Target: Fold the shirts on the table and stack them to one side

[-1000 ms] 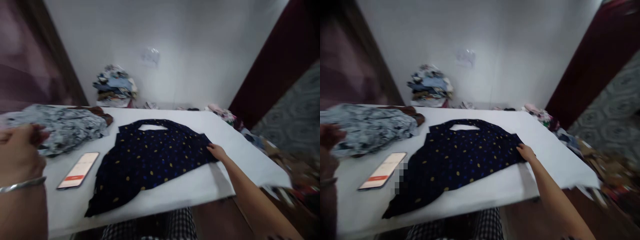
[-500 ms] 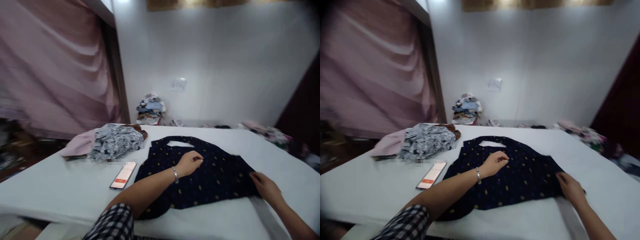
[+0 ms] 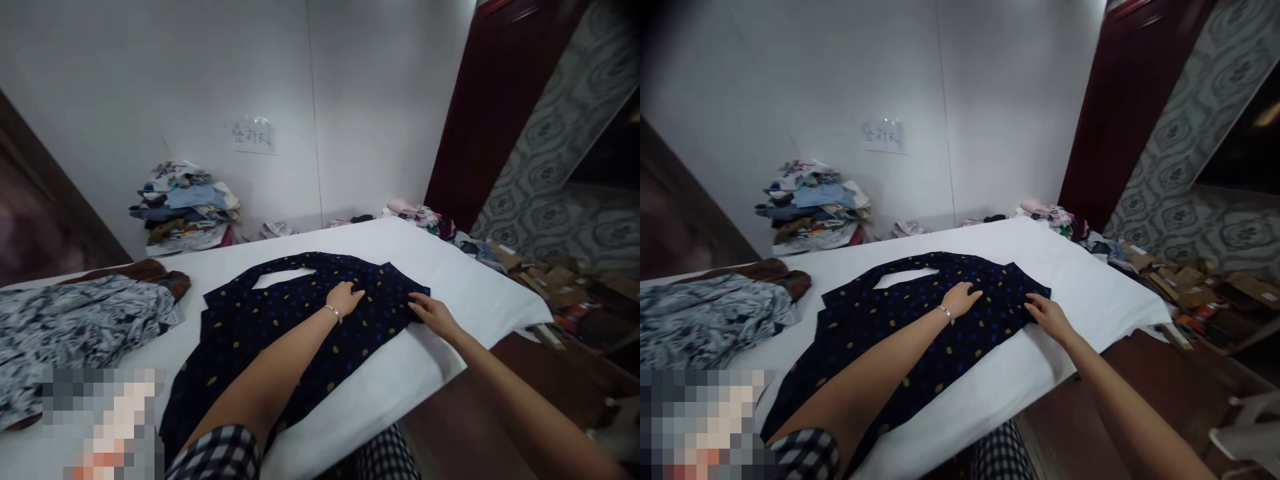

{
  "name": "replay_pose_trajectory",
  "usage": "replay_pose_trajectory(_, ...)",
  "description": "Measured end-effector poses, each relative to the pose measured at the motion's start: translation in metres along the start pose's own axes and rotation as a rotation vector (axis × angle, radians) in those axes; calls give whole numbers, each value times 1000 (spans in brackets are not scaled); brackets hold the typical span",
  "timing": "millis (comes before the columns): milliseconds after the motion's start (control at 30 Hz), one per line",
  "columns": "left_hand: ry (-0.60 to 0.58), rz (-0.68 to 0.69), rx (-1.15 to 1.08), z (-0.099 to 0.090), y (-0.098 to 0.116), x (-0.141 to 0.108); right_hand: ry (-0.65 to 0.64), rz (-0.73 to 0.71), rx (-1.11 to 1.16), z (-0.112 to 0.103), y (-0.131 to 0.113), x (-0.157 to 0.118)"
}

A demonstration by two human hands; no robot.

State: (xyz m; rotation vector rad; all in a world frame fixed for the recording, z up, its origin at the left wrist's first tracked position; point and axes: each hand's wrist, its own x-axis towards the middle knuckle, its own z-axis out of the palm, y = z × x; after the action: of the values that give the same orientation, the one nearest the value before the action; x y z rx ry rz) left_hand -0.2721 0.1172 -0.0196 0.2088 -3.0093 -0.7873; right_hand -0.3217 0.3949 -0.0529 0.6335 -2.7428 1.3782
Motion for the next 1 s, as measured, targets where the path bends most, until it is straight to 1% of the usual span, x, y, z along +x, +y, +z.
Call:
replay_pose_trajectory(67, -38, -32, 2, 13, 11, 15, 19, 20, -48, 1, -4, 16)
replay_pose_trajectory(133, -56, -50, 3, 24, 22, 26, 33, 27, -106, 3, -9, 39)
replay_pose_trajectory(200, -49, -48, 4, 33, 32, 31, 5, 92, -138, 7, -15, 66)
replay_pose_trajectory(267, -10, -19, 0, 37, 41, 31, -39, 180, -130, 15, -19, 92)
replay_pose_trajectory(333, 58, 75, 10, 41, 48, 24, -83, 221, -103, 24, -23, 113)
replay_pose_trajectory(367, 85, 161, 34, 42, 50, 19, -109, 221, -81, 29, -24, 120)
replay_pose_trajectory(433, 103, 385, 119, 46, 52, 6, -164, 212, -20, 34, -29, 128)
replay_pose_trajectory(500, 68, 616, 192, 51, 49, -11, -189, 190, 47, 32, -34, 127)
replay_pose_trajectory(533, 38, 705, 202, 54, 46, -19, -194, 167, 106, 28, -36, 123)
replay_pose_trajectory(600, -12, 826, 176, 56, 38, -32, -201, 109, 263, 15, -38, 111)
replay_pose_trajectory(633, -36, 858, 156, 57, 34, -37, -201, 85, 335, 7, -38, 102)
replay_pose_trajectory(700, -74, 869, 131, 56, 28, -41, -178, 72, 387, -3, -35, 85)
replay_pose_trajectory(767, -99, 850, 132, 57, 28, -39, -134, 104, 298, -3, -33, 71)
replay_pose_trajectory(867, -110, 837, 168, 63, 37, -33, -117, 96, 80, 15, -31, 59)
replay_pose_trajectory(933, -110, 847, 193, 67, 44, -34, -121, 34, -96, 30, -32, 57)
replay_pose_trajectory(967, -107, 858, 194, 67, 46, -35, -109, -1, -156, 35, -33, 56)
replay_pose_trajectory(1000, -105, 869, 182, 67, 46, -37, -84, -25, -167, 38, -33, 55)
